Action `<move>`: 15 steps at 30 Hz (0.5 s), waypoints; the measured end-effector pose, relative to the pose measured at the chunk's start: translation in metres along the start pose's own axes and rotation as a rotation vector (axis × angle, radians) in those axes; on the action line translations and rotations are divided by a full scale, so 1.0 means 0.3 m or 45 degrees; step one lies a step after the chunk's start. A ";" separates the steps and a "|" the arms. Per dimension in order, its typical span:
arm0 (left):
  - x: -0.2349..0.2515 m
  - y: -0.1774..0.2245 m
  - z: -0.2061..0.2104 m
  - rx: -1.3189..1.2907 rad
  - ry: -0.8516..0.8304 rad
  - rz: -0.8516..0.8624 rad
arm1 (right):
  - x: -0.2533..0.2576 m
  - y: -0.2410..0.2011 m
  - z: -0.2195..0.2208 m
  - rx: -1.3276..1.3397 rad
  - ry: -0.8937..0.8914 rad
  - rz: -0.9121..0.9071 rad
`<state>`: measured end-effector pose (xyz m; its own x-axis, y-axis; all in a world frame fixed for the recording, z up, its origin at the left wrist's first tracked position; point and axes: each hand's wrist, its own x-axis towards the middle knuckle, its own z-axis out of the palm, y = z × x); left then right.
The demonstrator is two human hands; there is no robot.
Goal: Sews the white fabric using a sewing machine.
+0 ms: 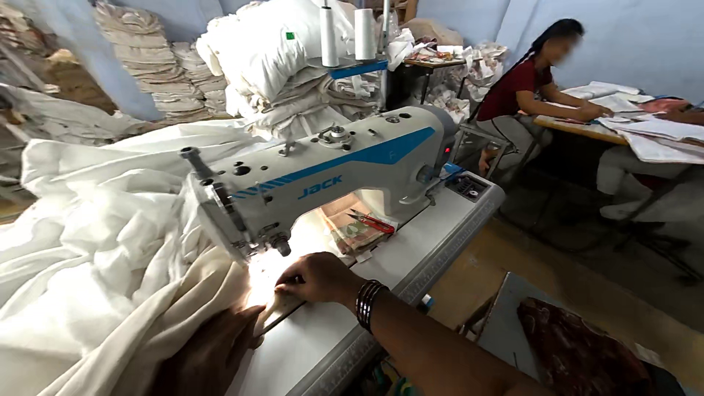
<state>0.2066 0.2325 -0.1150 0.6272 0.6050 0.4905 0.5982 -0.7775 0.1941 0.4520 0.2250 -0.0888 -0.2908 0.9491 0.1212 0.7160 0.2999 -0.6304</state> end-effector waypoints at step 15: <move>0.027 0.035 0.044 0.276 0.205 -0.033 | -0.032 0.036 0.050 -0.359 0.391 -0.441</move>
<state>0.2247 0.2316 -0.1203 0.5335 0.5755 0.6198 0.7165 -0.6969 0.0304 0.4531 0.2176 -0.1083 -0.3714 0.7621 0.5303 0.7662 0.5742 -0.2886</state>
